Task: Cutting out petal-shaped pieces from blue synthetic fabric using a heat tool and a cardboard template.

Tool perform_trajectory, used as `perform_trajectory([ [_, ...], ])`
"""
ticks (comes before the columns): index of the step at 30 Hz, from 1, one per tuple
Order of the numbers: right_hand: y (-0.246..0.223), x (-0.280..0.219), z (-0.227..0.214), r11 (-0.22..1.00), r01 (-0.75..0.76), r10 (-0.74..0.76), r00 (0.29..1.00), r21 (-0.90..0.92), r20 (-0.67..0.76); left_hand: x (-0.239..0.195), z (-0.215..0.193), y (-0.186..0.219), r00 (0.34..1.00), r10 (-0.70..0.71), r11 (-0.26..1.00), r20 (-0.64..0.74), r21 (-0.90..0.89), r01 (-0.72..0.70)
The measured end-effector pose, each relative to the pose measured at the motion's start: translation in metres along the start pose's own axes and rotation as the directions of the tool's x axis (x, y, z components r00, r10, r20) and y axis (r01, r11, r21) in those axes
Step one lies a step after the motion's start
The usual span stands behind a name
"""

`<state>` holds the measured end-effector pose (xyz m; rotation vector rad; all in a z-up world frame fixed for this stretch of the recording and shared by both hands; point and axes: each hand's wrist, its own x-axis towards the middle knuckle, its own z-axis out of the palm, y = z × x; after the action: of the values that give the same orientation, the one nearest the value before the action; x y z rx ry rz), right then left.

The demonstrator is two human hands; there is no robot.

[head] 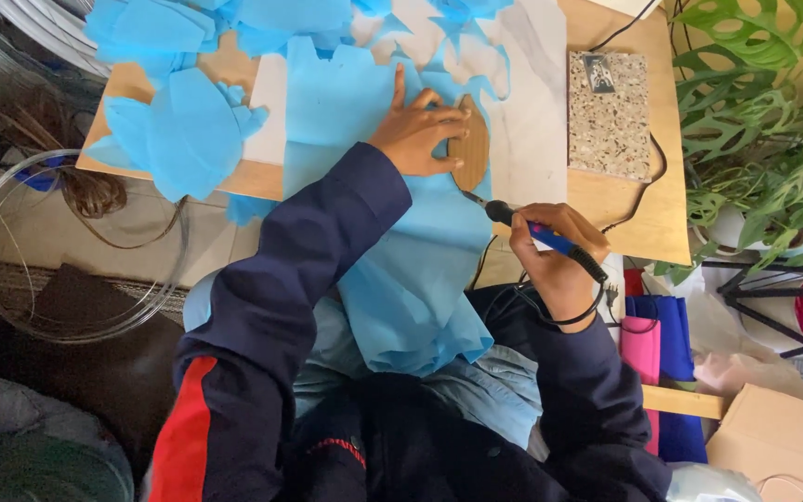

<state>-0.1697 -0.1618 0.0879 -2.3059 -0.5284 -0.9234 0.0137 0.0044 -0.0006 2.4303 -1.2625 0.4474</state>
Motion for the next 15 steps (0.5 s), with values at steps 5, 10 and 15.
perform_trajectory([
  [5,0.0,0.0,-0.008,1.0,-0.011,0.011,1.0,-0.001,0.012,0.001,0.003,-0.001,1.0,-0.018,0.999,0.02,0.045,0.017],
  [10,0.001,-0.002,-0.011,0.999,-0.048,0.048,0.999,0.015,0.012,0.002,0.001,-0.001,0.999,-0.023,0.999,0.029,0.037,0.022],
  [15,0.0,-0.002,-0.012,0.998,-0.062,0.062,0.998,0.033,0.022,0.001,-0.001,0.001,0.998,-0.046,0.999,0.048,0.006,0.045],
])
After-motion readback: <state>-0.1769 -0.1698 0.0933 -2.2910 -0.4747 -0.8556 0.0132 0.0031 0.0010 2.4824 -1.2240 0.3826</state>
